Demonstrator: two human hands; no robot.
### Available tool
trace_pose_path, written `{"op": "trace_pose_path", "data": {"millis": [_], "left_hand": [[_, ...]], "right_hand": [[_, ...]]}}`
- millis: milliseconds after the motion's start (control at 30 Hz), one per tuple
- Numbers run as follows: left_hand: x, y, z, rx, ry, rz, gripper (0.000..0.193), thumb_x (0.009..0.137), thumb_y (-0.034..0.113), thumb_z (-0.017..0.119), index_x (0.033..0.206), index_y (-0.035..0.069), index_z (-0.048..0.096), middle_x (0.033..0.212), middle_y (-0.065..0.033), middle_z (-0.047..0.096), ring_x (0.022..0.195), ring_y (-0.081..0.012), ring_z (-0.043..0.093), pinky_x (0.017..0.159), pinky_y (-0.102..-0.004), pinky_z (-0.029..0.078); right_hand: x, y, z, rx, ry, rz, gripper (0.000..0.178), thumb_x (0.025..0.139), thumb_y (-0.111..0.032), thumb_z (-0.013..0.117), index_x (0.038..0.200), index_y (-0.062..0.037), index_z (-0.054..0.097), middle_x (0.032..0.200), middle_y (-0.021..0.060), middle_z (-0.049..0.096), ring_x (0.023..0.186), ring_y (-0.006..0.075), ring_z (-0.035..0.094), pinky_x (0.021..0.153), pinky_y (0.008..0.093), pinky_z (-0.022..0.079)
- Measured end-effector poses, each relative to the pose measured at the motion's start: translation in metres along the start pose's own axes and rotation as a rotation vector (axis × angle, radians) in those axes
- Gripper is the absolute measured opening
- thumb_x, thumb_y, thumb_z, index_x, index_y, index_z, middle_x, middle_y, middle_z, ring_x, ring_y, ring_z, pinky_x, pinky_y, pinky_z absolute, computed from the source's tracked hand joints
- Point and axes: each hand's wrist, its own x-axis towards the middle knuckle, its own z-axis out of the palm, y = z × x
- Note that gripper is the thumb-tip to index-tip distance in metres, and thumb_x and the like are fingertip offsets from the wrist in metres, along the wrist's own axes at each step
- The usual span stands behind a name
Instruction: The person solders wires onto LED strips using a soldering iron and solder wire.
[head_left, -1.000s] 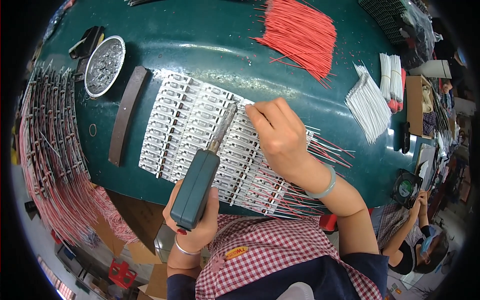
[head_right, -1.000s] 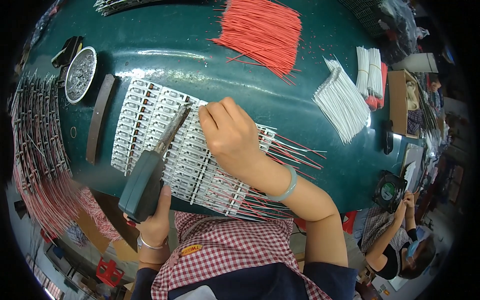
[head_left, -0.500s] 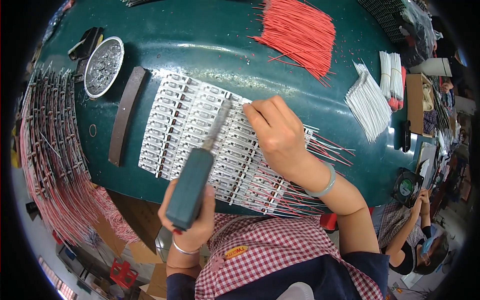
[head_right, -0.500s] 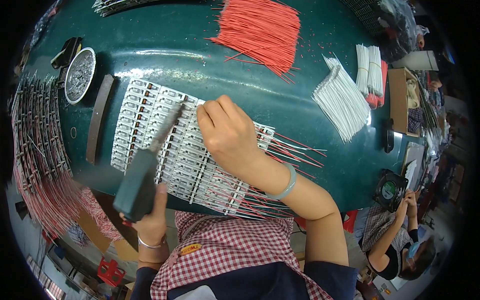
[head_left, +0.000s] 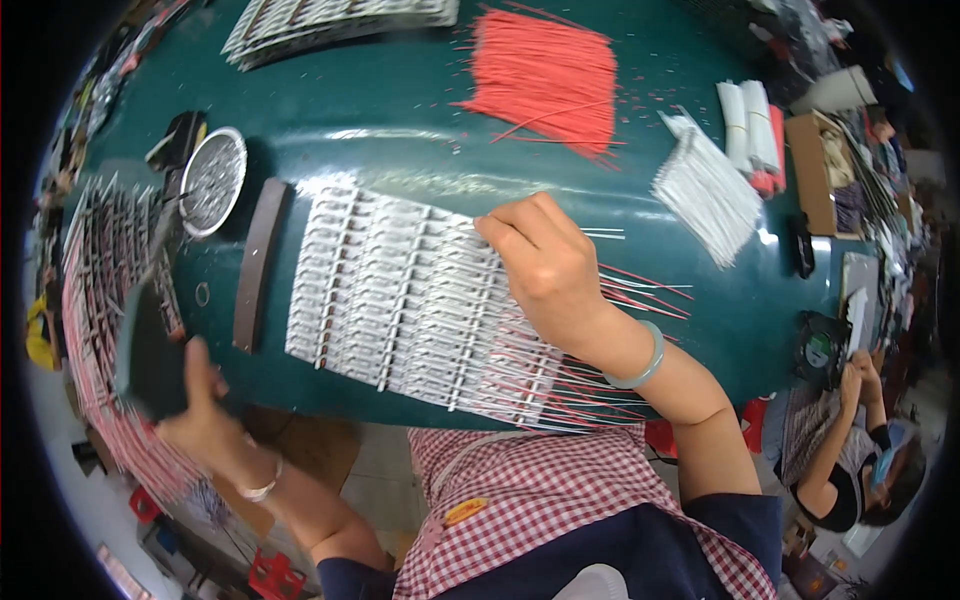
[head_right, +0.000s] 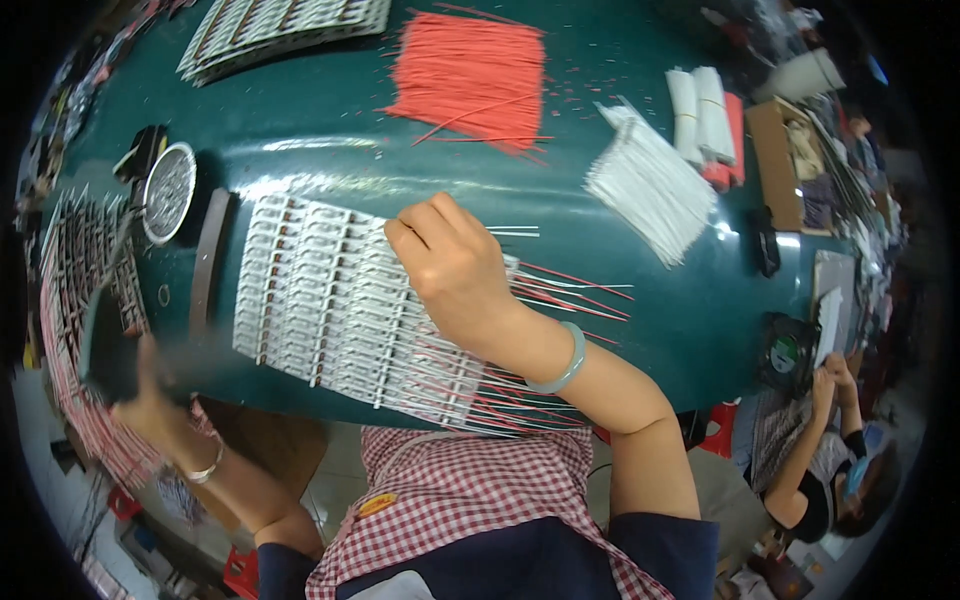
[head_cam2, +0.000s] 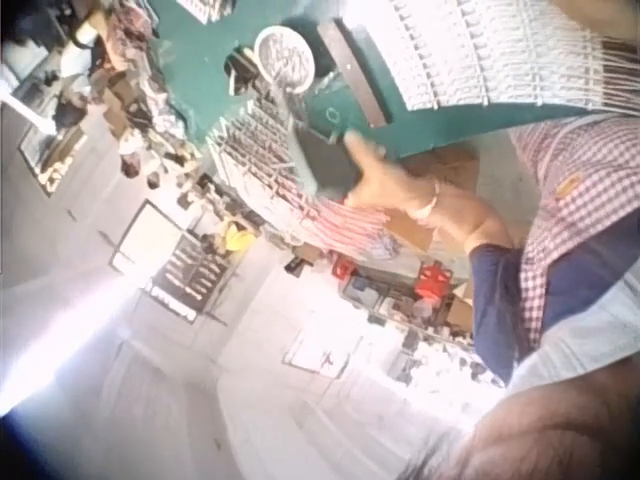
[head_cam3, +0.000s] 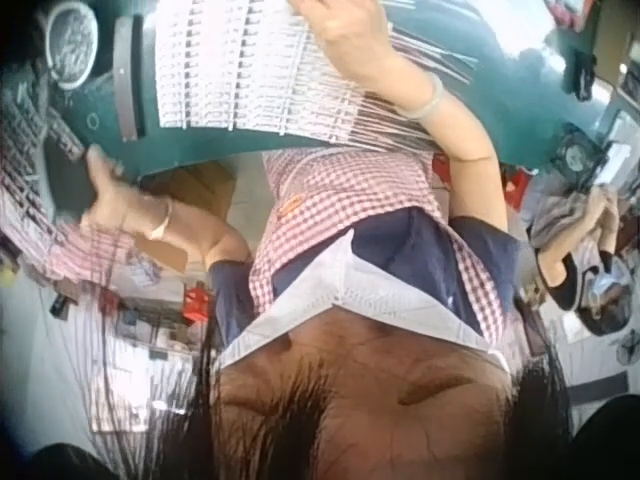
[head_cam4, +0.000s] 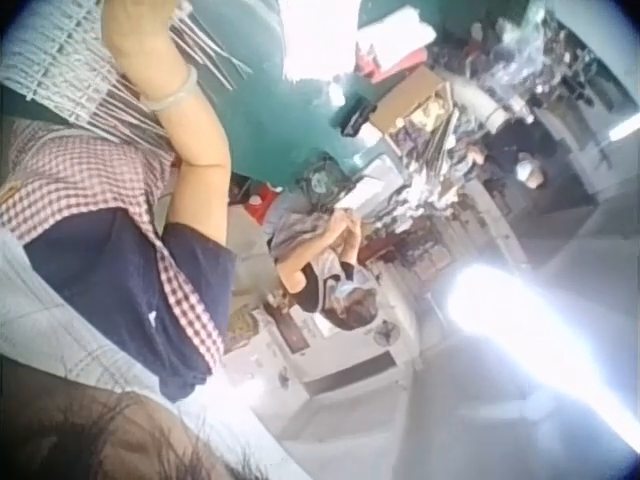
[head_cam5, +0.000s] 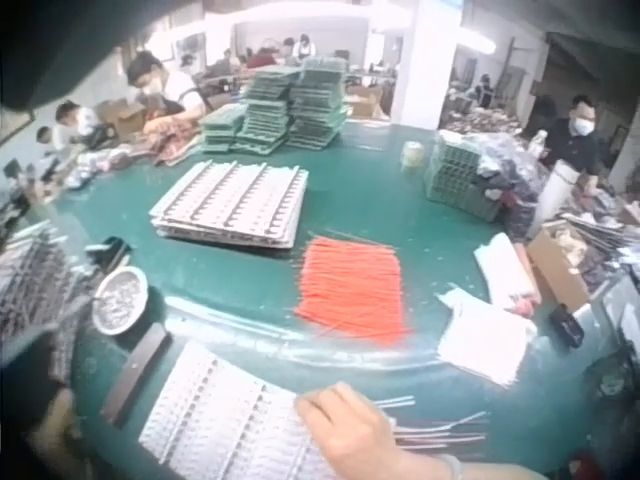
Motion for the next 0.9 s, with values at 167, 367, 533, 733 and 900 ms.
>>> {"op": "trace_pose_path", "data": {"millis": [167,367,533,733,900], "left_hand": [[0.028,-0.003,-0.088,0.057,0.472,-0.136,0.028,0.084,0.011,0.075,0.098,-0.012,0.066,0.072,-0.0075,0.064,0.054,-0.0093,0.052,0.052,-0.0217,0.040],[0.028,-0.023,-0.126,-0.382,-0.056,-0.192,0.033,0.091,0.011,0.063,0.116,-0.010,0.058,0.076,-0.0065,0.063,0.059,-0.0079,0.052,0.054,-0.0209,0.039],[0.041,-0.026,-0.154,-0.674,-0.468,-0.178,0.039,0.097,0.010,0.053,0.131,-0.008,0.051,0.080,-0.0056,0.062,0.063,-0.0067,0.052,0.056,-0.0203,0.039],[-0.030,0.025,-0.057,-0.501,-0.368,-0.173,0.050,0.085,0.004,0.063,0.129,-0.015,0.048,0.097,-0.0200,0.063,0.049,-0.0082,0.041,0.048,-0.0213,0.033],[-0.041,0.011,-0.039,-0.600,-0.344,-0.205,0.048,0.085,-0.003,0.064,0.130,-0.008,0.050,0.103,-0.0185,0.063,0.050,-0.0084,0.042,0.044,-0.0203,0.036]], "right_hand": [[-0.023,0.063,-0.059,-0.213,0.148,0.130,0.022,0.075,0.006,0.067,0.096,-0.0009,0.069,0.090,0.0111,0.065,0.083,0.0284,0.062,0.071,0.0387,0.052],[-0.064,0.118,-0.101,-0.416,0.157,0.266,0.018,0.077,0.005,0.070,0.094,-0.0022,0.072,0.090,0.0099,0.066,0.083,0.0290,0.062,0.072,0.0392,0.051],[-0.020,0.113,-0.089,-0.276,0.138,0.142,0.020,0.077,0.002,0.072,0.097,-0.0032,0.072,0.094,0.0093,0.066,0.087,0.0282,0.062,0.076,0.0372,0.053],[0.040,0.101,-0.011,-0.275,-0.073,-0.142,0.032,0.076,-0.005,0.071,0.107,-0.0038,0.069,0.100,0.0075,0.064,0.099,0.0249,0.060,0.081,0.0348,0.053],[0.054,0.109,0.027,-0.337,0.002,-0.167,0.031,0.077,-0.004,0.065,0.108,-0.0026,0.068,0.095,0.0073,0.062,0.095,0.0245,0.059,0.079,0.0341,0.053]]}}
